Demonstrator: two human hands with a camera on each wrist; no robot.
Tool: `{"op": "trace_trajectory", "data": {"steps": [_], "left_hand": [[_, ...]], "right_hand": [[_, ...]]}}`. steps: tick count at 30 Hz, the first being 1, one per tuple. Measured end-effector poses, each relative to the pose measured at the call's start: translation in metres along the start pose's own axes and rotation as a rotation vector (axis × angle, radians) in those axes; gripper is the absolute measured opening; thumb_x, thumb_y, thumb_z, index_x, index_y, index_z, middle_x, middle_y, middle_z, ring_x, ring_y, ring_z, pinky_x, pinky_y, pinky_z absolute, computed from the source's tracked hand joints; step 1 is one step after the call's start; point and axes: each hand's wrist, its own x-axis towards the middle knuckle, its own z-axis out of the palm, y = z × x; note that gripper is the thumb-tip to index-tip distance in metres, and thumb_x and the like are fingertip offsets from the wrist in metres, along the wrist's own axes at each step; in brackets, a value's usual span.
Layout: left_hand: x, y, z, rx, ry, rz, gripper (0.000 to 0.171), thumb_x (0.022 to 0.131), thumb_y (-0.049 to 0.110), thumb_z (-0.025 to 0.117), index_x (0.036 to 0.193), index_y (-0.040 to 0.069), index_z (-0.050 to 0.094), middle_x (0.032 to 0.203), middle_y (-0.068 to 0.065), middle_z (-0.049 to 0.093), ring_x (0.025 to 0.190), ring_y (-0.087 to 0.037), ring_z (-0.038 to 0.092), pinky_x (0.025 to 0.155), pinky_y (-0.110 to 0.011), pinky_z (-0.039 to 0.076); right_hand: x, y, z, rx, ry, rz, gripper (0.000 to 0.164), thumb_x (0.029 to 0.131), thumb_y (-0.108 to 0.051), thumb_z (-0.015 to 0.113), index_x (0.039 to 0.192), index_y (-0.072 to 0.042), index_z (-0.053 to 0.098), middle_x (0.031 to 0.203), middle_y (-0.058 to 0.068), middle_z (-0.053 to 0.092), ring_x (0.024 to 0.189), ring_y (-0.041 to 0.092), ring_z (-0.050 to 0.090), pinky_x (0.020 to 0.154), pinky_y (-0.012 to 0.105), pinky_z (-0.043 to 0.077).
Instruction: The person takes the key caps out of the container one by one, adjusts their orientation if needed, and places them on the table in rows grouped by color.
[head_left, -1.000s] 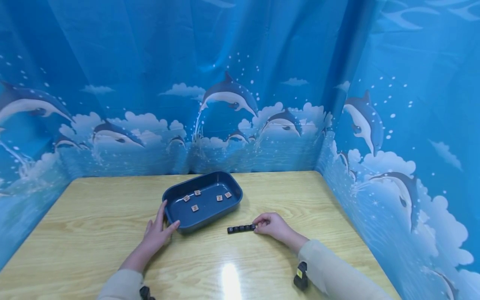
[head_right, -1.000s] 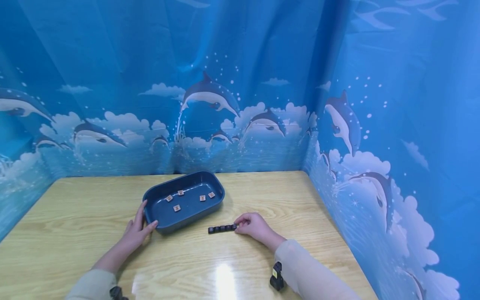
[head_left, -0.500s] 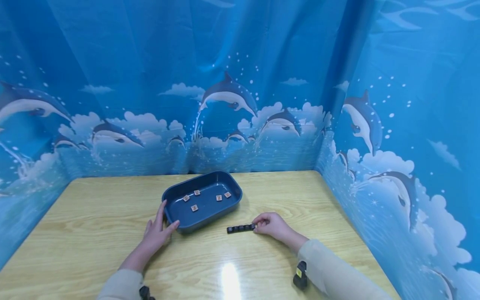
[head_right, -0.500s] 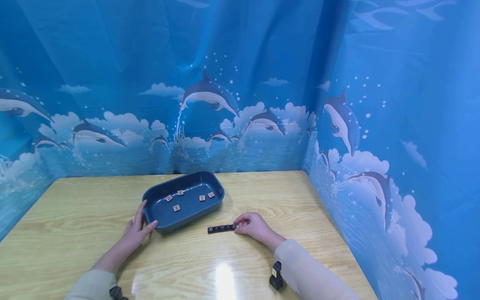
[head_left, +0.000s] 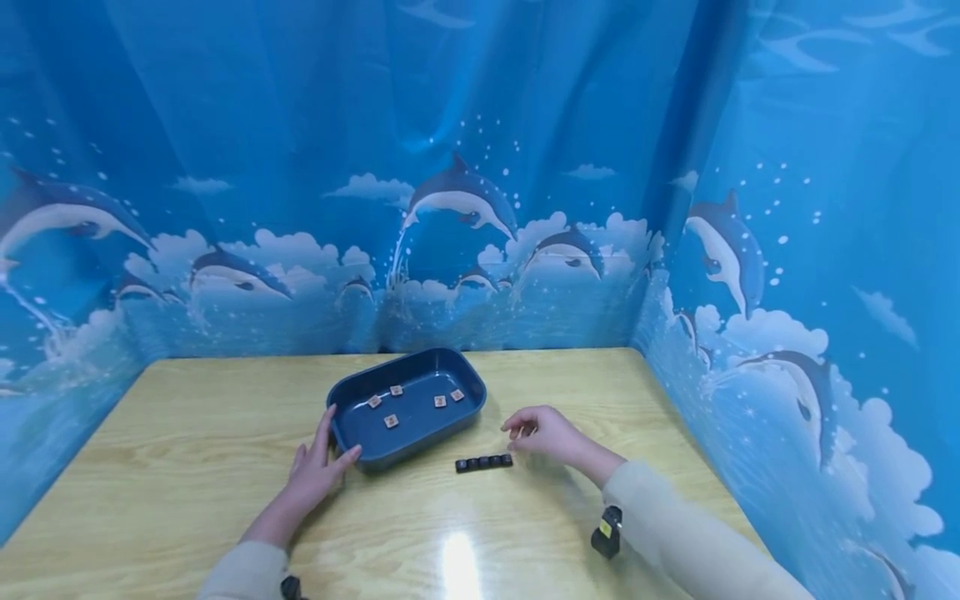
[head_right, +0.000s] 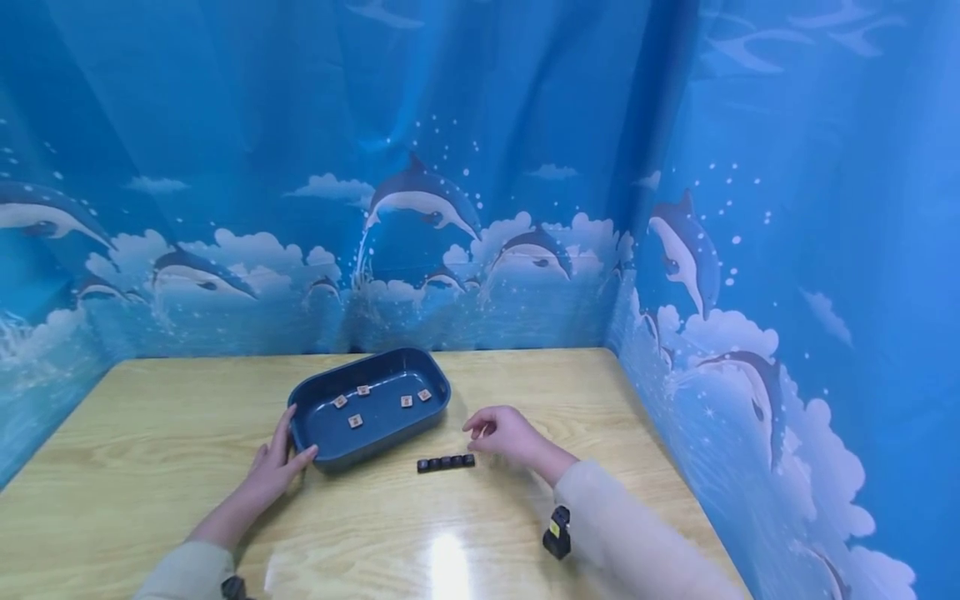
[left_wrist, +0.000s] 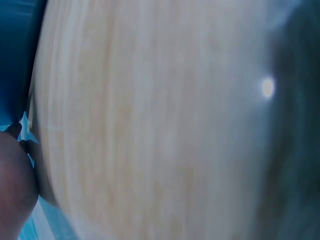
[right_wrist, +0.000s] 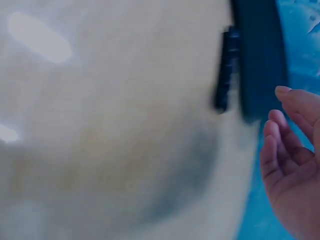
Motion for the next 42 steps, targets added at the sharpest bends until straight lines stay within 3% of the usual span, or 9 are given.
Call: {"op": "trace_trajectory", "data": {"steps": [7,14,17,25,31,34,36,39,42], "left_hand": [[-0.001,-0.001,-0.003,0.0,0.015,0.018,0.092,0.098,0.05,0.051,0.155,0.023,-0.015,0.157,-0.027,0.003,0.139,-0.053,-0.01,0.11,-0.061,-0.015],[-0.001,-0.002,-0.002,0.001,0.014,0.022,0.091,0.098,0.051,0.051,0.156,0.023,-0.014,0.158,-0.026,0.002,0.138,-0.056,-0.013,0.11,-0.063,-0.013],[-0.001,-0.002,-0.002,-0.009,0.015,0.025,0.091,0.098,0.051,0.051,0.156,0.023,-0.012,0.158,-0.026,0.003,0.138,-0.055,-0.013,0.11,-0.062,-0.013],[0.0,-0.003,-0.001,-0.015,0.028,0.027,0.09,0.098,0.049,0.052,0.156,0.022,-0.011,0.158,-0.026,0.004,0.14,-0.053,-0.01,0.111,-0.06,-0.014],[-0.002,-0.002,0.0,-0.018,0.034,0.024,0.09,0.098,0.049,0.053,0.157,0.023,-0.01,0.159,-0.024,0.002,0.139,-0.055,-0.012,0.11,-0.062,-0.013],[-0.003,-0.001,0.001,-0.017,0.036,0.023,0.089,0.098,0.048,0.053,0.157,0.023,-0.009,0.159,-0.024,0.001,0.138,-0.056,-0.014,0.109,-0.064,-0.012],[-0.003,-0.001,0.001,-0.018,0.036,0.02,0.09,0.098,0.049,0.053,0.157,0.024,-0.009,0.16,-0.023,0.0,0.137,-0.058,-0.014,0.108,-0.066,-0.011],[-0.003,-0.002,0.002,-0.02,0.036,0.026,0.089,0.098,0.048,0.054,0.157,0.023,-0.009,0.16,-0.023,0.0,0.138,-0.057,-0.013,0.109,-0.065,-0.012],[-0.003,-0.003,0.001,-0.02,0.039,0.035,0.088,0.098,0.045,0.054,0.157,0.022,-0.008,0.16,-0.023,0.001,0.14,-0.054,-0.009,0.11,-0.061,-0.014]], "right_hand": [[0.023,-0.052,-0.015,-0.159,-0.091,-0.112,0.021,0.085,-0.006,0.074,0.107,-0.005,0.072,0.099,0.009,0.068,0.082,0.014,0.06,0.073,0.029,0.053],[0.05,-0.08,-0.011,-0.21,-0.153,-0.144,0.019,0.088,-0.008,0.071,0.107,-0.013,0.074,0.105,0.0,0.067,0.086,0.011,0.06,0.074,0.028,0.053],[0.063,-0.086,-0.007,-0.231,-0.186,-0.125,0.018,0.089,-0.01,0.072,0.106,-0.015,0.074,0.106,-0.001,0.066,0.088,0.01,0.061,0.074,0.027,0.054],[0.101,-0.095,0.004,-0.311,-0.343,-0.096,0.023,0.088,-0.007,0.071,0.111,-0.007,0.074,0.106,0.003,0.07,0.088,0.011,0.063,0.073,0.027,0.054],[0.124,-0.1,0.009,-0.373,-0.455,-0.035,0.023,0.088,-0.009,0.072,0.111,-0.006,0.074,0.097,-0.005,0.071,0.084,0.008,0.065,0.081,0.036,0.056],[0.132,-0.1,0.012,-0.389,-0.487,-0.004,0.023,0.089,-0.009,0.072,0.112,-0.006,0.073,0.093,-0.005,0.071,0.087,0.016,0.067,0.082,0.039,0.056],[0.137,-0.101,0.014,-0.39,-0.492,0.02,0.023,0.089,-0.009,0.072,0.112,-0.006,0.073,0.091,-0.005,0.07,0.089,0.023,0.067,0.075,0.035,0.056],[0.142,-0.101,0.019,-0.378,-0.485,0.084,0.021,0.089,-0.007,0.071,0.11,-0.007,0.073,0.088,-0.003,0.069,0.095,0.034,0.065,0.077,0.04,0.056],[0.148,-0.101,0.024,-0.379,-0.474,0.138,0.018,0.088,-0.006,0.072,0.105,-0.008,0.074,0.084,-0.001,0.069,0.094,0.036,0.064,0.083,0.049,0.054]]}}
